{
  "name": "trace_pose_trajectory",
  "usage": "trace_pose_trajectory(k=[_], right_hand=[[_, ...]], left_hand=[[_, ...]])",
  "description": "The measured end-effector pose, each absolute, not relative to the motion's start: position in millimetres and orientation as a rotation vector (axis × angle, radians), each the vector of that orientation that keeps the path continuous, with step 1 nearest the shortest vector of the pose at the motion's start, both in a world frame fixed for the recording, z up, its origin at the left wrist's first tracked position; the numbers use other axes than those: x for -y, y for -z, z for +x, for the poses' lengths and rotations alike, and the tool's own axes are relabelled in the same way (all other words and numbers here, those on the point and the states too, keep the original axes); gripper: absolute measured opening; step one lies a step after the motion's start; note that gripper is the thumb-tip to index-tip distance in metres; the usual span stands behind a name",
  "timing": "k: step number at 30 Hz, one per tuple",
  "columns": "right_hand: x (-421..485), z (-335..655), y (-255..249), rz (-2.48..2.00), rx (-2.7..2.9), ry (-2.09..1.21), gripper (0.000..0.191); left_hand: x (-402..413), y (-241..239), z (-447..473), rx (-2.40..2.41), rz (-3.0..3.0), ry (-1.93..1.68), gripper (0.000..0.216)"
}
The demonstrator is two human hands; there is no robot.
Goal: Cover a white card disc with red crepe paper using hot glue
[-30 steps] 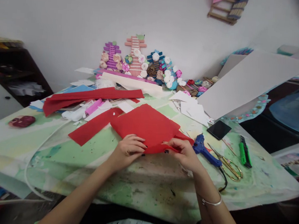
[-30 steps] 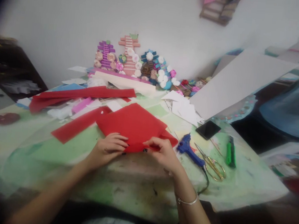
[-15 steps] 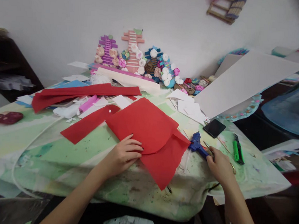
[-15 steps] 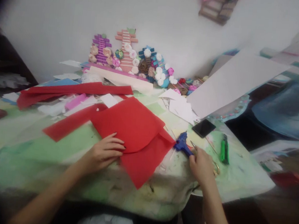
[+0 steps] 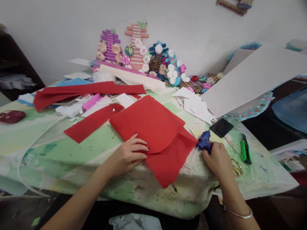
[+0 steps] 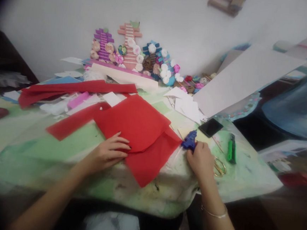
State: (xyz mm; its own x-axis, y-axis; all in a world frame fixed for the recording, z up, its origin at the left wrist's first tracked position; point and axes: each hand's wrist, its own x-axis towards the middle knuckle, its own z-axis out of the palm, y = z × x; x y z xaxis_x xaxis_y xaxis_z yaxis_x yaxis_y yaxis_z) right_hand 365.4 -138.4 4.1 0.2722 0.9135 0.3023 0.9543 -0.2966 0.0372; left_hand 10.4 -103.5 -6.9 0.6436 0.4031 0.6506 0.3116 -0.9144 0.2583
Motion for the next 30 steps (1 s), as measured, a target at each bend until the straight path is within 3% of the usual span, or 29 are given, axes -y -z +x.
trace_pose_trajectory(k=[7,10,13,16,30], right_hand=[[169.9,379.5,-13.8,-2.242,1.306,0.305,0.041],[191.8,364.0,-17.7,-1.917,1.26,-0.132,0.025],[207.9,329.8,-17.4,-1.583,1.358,-0.672,0.026],[213.9,293.6,-13.7,-1.522,1.443,-0.861,0.027],[202.1,242.0,-12.3,-1.494,1.875,-0.841,0.014]], left_hand=[[103.5,10.1,10.0,-0.578,2.711,-1.141,0.015],[102.5,11.5,9.1,-0.552,2.722,-1.163,0.015],[102.2,11.4,8.4,-0.553,2.731,-1.148,0.014],[102.6,11.2,8.6,-0.542,2.697,-1.163,0.015],[105.0,7.3,8.5,-0.573,2.619,-1.152,0.015]])
